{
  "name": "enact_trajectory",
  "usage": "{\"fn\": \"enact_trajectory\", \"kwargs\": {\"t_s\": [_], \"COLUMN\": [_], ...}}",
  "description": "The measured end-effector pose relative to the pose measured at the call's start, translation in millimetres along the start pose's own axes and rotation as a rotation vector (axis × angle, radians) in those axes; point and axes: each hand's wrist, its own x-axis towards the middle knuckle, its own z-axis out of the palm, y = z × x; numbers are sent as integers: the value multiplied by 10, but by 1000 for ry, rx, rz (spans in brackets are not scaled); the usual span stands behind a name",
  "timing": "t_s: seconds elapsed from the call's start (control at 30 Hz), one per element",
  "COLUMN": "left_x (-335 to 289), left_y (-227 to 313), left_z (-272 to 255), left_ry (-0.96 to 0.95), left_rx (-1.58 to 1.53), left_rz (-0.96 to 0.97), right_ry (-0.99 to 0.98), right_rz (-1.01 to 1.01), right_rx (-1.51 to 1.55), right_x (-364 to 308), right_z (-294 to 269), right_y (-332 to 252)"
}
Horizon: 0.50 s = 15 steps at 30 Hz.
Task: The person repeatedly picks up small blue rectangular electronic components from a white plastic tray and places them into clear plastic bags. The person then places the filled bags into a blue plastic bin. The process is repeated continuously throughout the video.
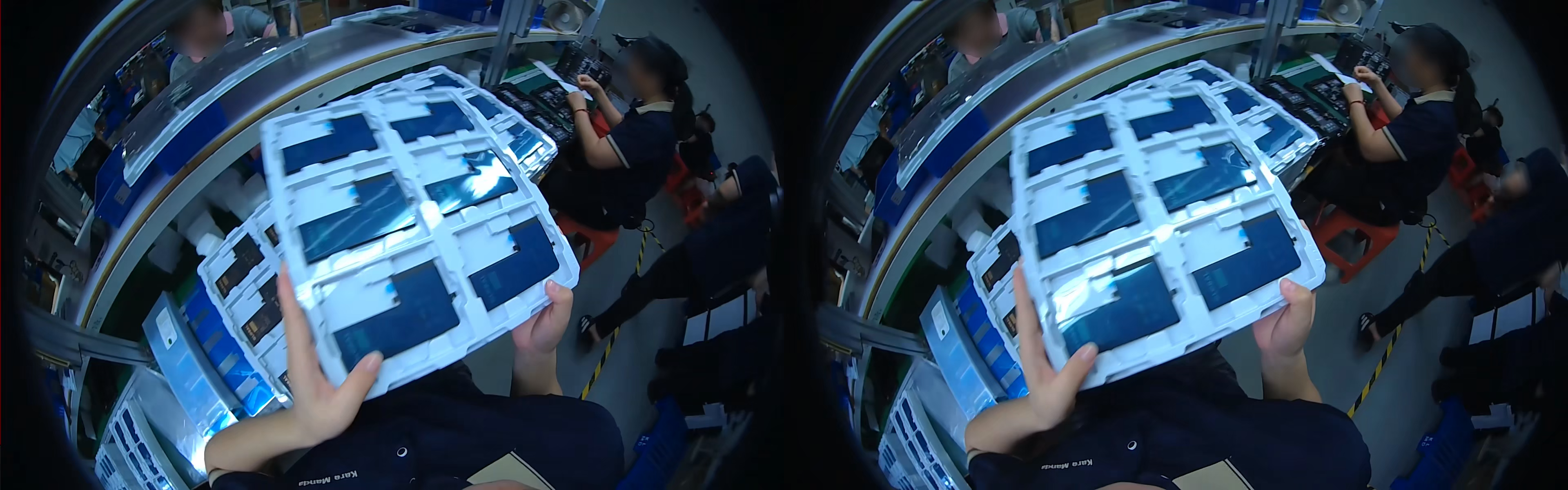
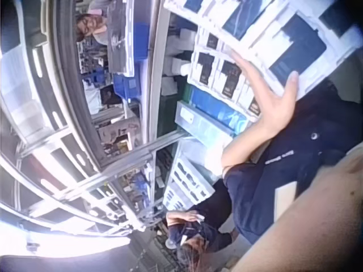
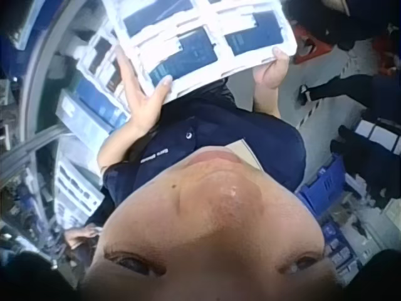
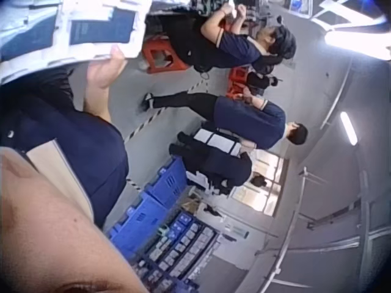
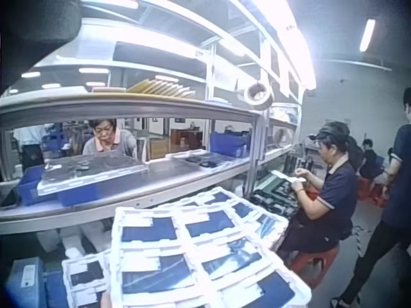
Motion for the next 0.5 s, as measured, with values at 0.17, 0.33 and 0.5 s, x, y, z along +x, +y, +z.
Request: {"fn": "enact_trajectory", "kwargs": {"t_s": [0.17, 0.33, 0.5], "left_x": [485, 880, 1242], "left_y": [-493, -508, -480], "left_z": [363, 589, 832], "left_ry": [-76, -196, -247], "left_rx": [48, 455, 847], "left_rz": [-44, 99, 385], "right_ry": [154, 233, 405], "right_rz": [-32, -83, -231], "right_rx": [-45, -129, -172], "right_x": [292, 780, 1503], "right_z": [-376, -604, -690], "right_y": [-86, -7, 159]}}
